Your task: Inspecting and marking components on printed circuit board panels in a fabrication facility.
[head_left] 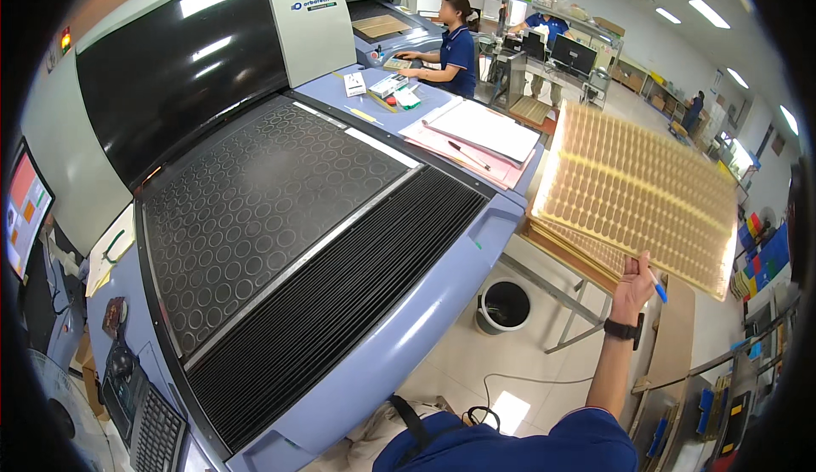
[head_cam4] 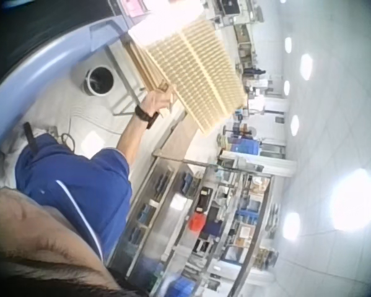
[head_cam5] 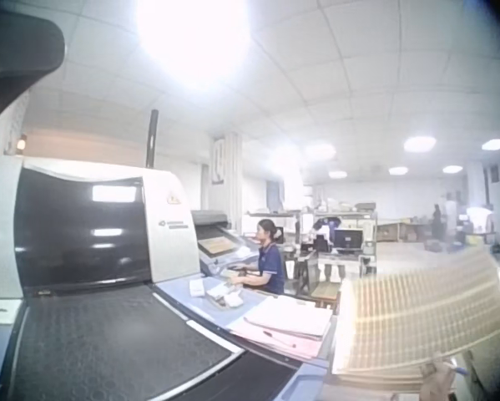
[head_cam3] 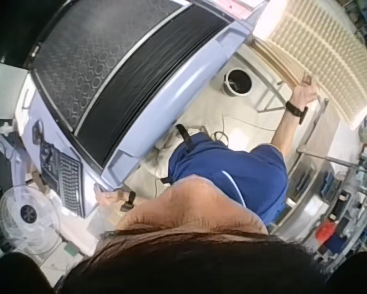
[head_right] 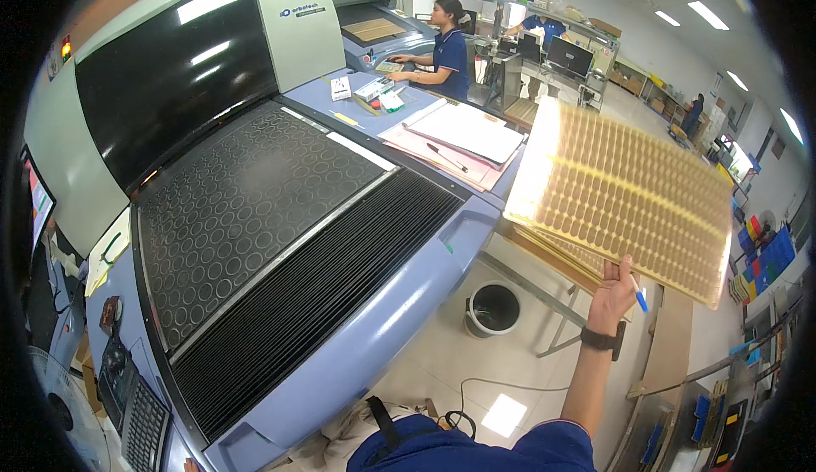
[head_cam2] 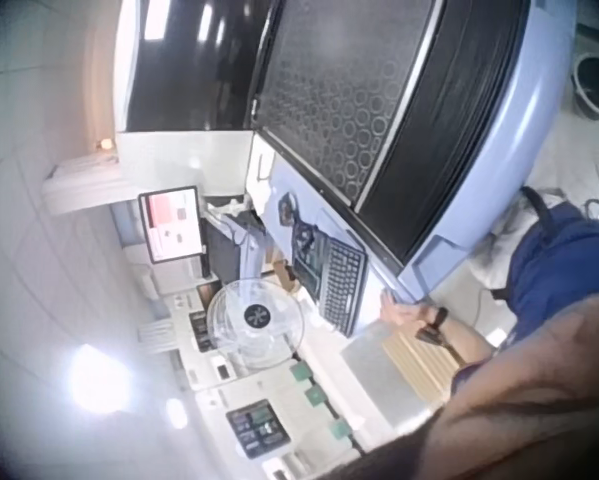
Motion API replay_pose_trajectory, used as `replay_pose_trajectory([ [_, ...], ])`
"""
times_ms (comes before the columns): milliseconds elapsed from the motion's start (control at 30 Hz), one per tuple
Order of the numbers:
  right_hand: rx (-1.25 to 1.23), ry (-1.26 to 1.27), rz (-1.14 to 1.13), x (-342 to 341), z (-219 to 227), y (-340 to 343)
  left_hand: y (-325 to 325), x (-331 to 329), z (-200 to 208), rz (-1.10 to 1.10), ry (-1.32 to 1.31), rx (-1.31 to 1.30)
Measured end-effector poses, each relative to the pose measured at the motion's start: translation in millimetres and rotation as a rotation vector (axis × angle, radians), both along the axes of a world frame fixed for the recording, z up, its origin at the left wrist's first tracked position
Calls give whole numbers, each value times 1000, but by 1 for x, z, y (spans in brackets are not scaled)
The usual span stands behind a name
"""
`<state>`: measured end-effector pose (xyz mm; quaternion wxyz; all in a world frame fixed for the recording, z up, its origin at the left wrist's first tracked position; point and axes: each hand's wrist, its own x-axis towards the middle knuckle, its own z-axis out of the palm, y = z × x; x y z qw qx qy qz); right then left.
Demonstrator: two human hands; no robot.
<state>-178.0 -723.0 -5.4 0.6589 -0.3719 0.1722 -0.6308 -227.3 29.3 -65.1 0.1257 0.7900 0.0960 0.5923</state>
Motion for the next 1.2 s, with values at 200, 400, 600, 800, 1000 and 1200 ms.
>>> replay_pose_trajectory([
  [200, -169, -178, 342, 23, 93, 110, 1, 0, -9, 53, -17, -79],
  [400, -362, -378, 842, 69, 98, 154, 2, 2, -5, 39, 38, -15],
  [600, -194, -58, 1014, 106, 68, 320, 14, -2, -19, 31, -9, -32],
  [800, -28, -23, 1186, 102, 56, 374, -14, 0, 8, 68, 69, -28],
  [1000, -93, 94, 1220, 110, 35, 377, -11, -2, -2, 82, 133, -16],
  [1200, -83, 92, 1274, 116, 39, 367, 7, -17, -9, 105, 24, -65],
])
